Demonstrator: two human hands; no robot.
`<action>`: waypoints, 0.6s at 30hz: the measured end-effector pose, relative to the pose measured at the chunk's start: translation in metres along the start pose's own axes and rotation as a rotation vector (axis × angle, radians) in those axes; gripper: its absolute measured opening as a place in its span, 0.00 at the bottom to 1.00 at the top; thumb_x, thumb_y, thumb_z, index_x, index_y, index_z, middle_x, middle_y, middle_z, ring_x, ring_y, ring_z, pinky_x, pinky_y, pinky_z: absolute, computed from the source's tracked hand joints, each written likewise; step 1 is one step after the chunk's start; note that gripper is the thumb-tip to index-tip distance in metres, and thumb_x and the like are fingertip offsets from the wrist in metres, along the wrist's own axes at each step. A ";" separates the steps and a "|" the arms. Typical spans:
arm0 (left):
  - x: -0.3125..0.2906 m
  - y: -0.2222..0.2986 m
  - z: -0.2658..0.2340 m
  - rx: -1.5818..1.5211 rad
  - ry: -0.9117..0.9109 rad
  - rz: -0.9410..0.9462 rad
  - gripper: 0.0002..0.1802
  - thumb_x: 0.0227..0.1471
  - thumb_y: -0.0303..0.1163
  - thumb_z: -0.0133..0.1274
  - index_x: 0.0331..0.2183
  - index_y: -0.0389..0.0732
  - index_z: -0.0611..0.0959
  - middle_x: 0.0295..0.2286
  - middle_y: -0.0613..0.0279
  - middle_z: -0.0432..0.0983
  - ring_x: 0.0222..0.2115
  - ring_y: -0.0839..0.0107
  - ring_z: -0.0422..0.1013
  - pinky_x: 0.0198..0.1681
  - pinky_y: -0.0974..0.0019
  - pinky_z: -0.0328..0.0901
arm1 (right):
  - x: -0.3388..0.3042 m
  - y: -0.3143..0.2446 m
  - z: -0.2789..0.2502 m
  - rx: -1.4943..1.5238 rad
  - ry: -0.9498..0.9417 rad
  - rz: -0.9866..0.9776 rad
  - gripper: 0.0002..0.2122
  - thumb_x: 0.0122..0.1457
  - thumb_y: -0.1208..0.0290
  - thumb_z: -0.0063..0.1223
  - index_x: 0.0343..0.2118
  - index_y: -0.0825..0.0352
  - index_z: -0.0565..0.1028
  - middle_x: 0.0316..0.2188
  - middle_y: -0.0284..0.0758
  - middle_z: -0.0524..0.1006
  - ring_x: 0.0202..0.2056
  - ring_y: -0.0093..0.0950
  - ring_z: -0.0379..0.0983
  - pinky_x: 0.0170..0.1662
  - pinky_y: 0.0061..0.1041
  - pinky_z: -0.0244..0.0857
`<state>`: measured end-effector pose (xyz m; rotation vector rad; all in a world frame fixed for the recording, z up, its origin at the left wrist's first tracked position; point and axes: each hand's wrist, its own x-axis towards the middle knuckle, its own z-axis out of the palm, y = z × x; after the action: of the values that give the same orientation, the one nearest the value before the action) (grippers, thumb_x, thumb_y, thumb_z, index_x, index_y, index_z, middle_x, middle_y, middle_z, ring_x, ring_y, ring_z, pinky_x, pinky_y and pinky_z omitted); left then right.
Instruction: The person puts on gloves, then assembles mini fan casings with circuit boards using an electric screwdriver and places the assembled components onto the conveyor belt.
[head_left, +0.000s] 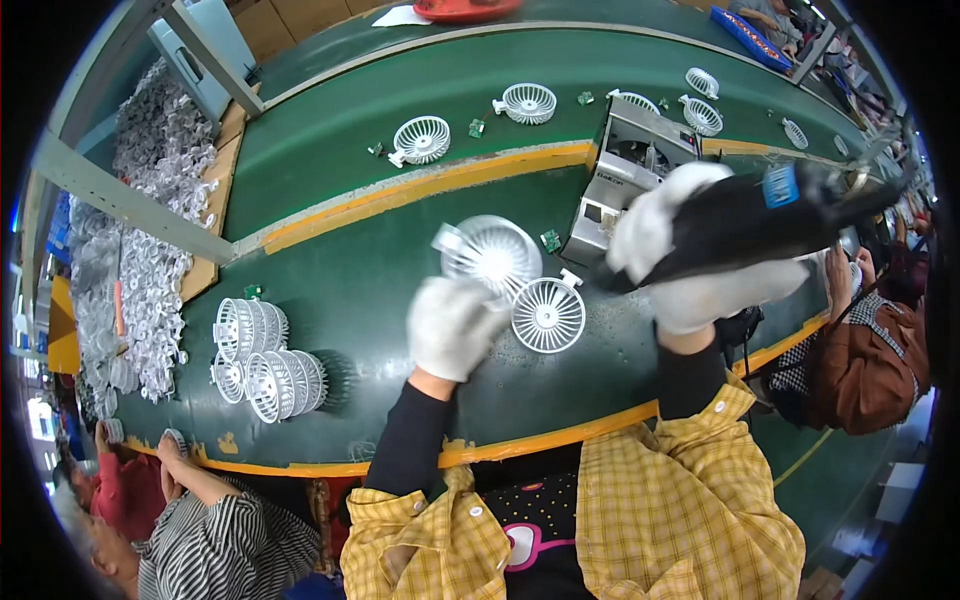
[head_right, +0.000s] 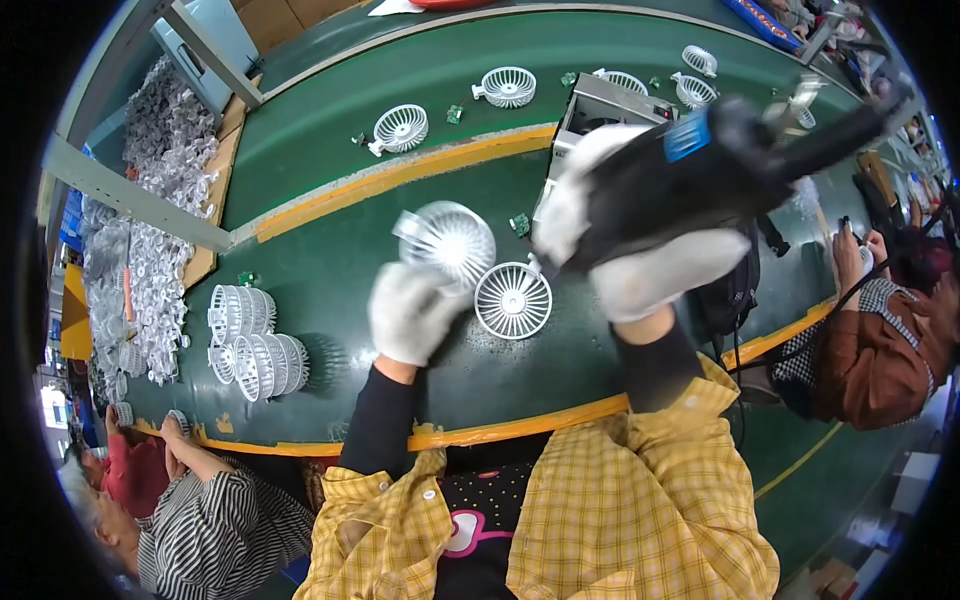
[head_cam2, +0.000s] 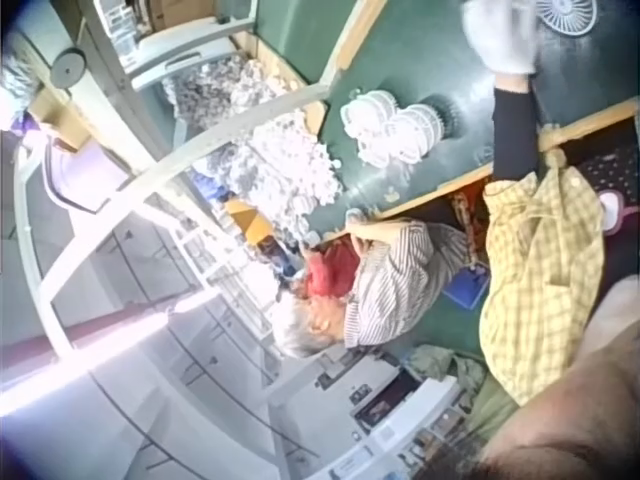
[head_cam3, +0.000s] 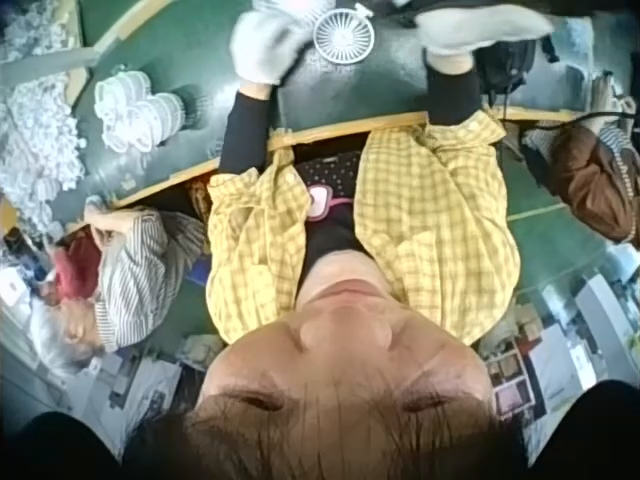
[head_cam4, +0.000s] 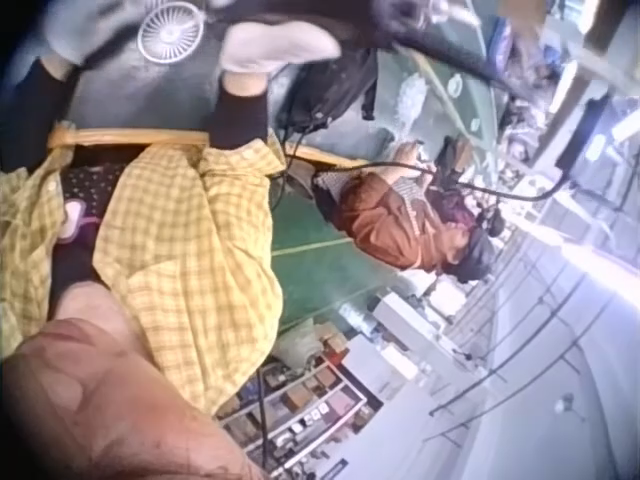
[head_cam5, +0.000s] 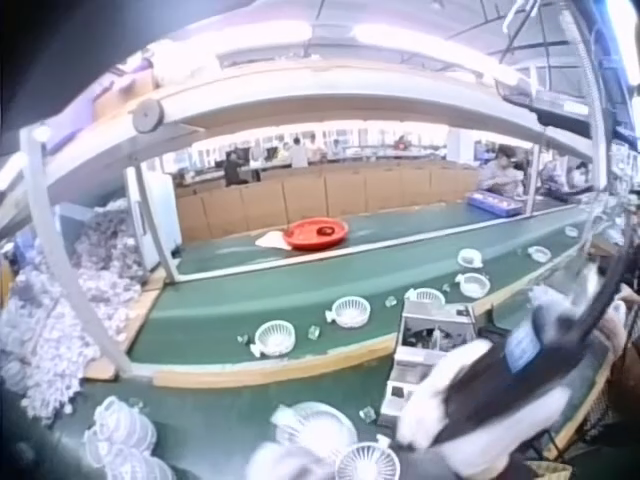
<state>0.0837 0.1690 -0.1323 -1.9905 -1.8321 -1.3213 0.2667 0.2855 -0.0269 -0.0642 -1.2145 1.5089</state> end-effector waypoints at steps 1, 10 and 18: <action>0.008 -0.002 -0.001 0.060 0.194 -0.163 0.15 0.32 0.29 0.65 0.29 0.43 0.80 0.33 0.60 0.74 0.37 0.61 0.70 0.40 0.63 0.65 | 0.005 -0.010 -0.005 -0.029 0.094 0.013 0.47 0.29 0.17 0.36 0.34 0.66 0.67 0.13 0.32 0.66 0.13 0.24 0.62 0.18 0.24 0.58; -0.002 0.024 0.008 -0.296 -0.497 -0.010 0.14 0.35 0.36 0.64 0.29 0.43 0.82 0.28 0.60 0.75 0.29 0.62 0.72 0.32 0.64 0.67 | -0.007 0.004 -0.033 -0.402 0.192 0.042 0.45 0.32 0.20 0.41 0.35 0.66 0.65 0.16 0.29 0.65 0.14 0.22 0.60 0.20 0.22 0.57; -0.013 0.022 0.022 -0.148 -0.537 0.031 0.11 0.36 0.39 0.63 0.21 0.44 0.81 0.20 0.61 0.70 0.23 0.61 0.69 0.26 0.61 0.64 | -0.043 0.025 -0.005 -0.058 0.133 0.364 0.41 0.42 0.26 0.40 0.35 0.70 0.65 0.14 0.34 0.67 0.14 0.25 0.62 0.20 0.24 0.59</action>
<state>0.1152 0.1669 -0.1444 -2.6407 -1.9321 -1.0014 0.2678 0.2612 -0.0702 -0.4382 -1.1820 1.7499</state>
